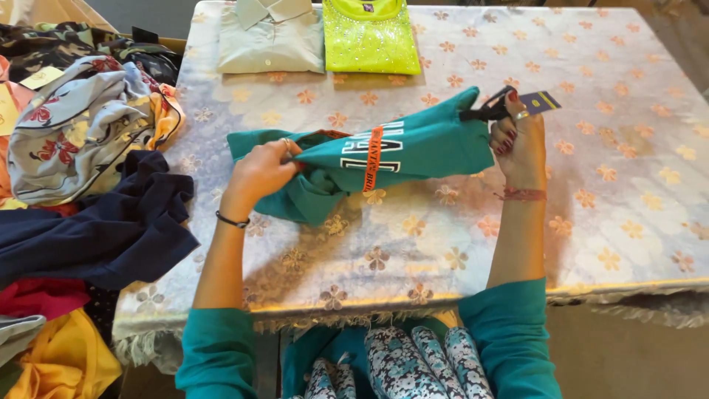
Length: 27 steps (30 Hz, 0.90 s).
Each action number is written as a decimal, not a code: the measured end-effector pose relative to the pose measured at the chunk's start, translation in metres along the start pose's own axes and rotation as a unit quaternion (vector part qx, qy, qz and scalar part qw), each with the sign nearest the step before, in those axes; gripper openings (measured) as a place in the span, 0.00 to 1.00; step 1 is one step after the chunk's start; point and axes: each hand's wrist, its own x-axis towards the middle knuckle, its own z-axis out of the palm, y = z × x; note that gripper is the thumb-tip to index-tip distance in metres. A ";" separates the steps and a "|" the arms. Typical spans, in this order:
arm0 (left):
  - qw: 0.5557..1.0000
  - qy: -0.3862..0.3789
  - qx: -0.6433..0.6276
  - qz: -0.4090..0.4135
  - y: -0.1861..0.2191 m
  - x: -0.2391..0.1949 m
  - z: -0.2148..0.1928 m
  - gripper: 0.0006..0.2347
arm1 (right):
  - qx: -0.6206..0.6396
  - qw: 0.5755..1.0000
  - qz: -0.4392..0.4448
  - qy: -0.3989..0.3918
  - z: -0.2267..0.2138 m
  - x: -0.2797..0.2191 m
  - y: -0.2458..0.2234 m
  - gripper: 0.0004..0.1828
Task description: The person folds a teal hoodie on a table covered with a floral-patterned cloth. They smooth the garment, fold the sleeves inward, fold the bottom up, and then fold it in half to create a neat stack.
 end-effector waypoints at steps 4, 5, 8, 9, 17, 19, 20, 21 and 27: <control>0.967 -0.016 -0.250 0.055 -0.035 0.030 0.023 0.08 | -0.166 0.976 -0.006 0.137 -0.003 0.007 0.017 0.15; 0.933 -0.014 -0.352 0.068 -0.035 0.033 0.026 0.07 | -0.216 0.961 -0.008 0.172 -0.005 0.011 0.026 0.13; 0.858 0.001 -0.511 0.052 -0.037 0.045 0.034 0.07 | -0.278 0.942 0.038 0.185 0.027 0.015 0.049 0.19; 0.822 0.015 -0.568 0.024 -0.038 0.048 0.037 0.07 | -0.289 0.939 0.085 0.164 0.044 0.015 0.057 0.24; 0.876 -0.064 -0.478 0.022 -0.050 0.041 0.038 0.23 | -0.542 0.833 0.108 0.016 0.050 0.008 0.094 0.33; 0.930 -0.096 -0.349 0.061 -0.042 0.032 0.029 0.31 | -0.568 0.814 0.116 0.035 0.037 0.012 0.094 0.28; 0.965 -0.103 -0.230 0.073 -0.037 0.026 0.024 0.34 | -0.552 0.823 0.118 0.072 0.028 0.014 0.093 0.24; 0.984 -0.109 -0.108 0.086 -0.031 0.022 0.020 0.38 | -0.536 0.829 0.119 0.109 0.019 0.016 0.091 0.21; 0.964 0.230 0.128 0.044 0.010 -0.010 -0.016 0.13 | -0.439 0.859 -0.197 0.173 0.054 0.010 0.040 0.25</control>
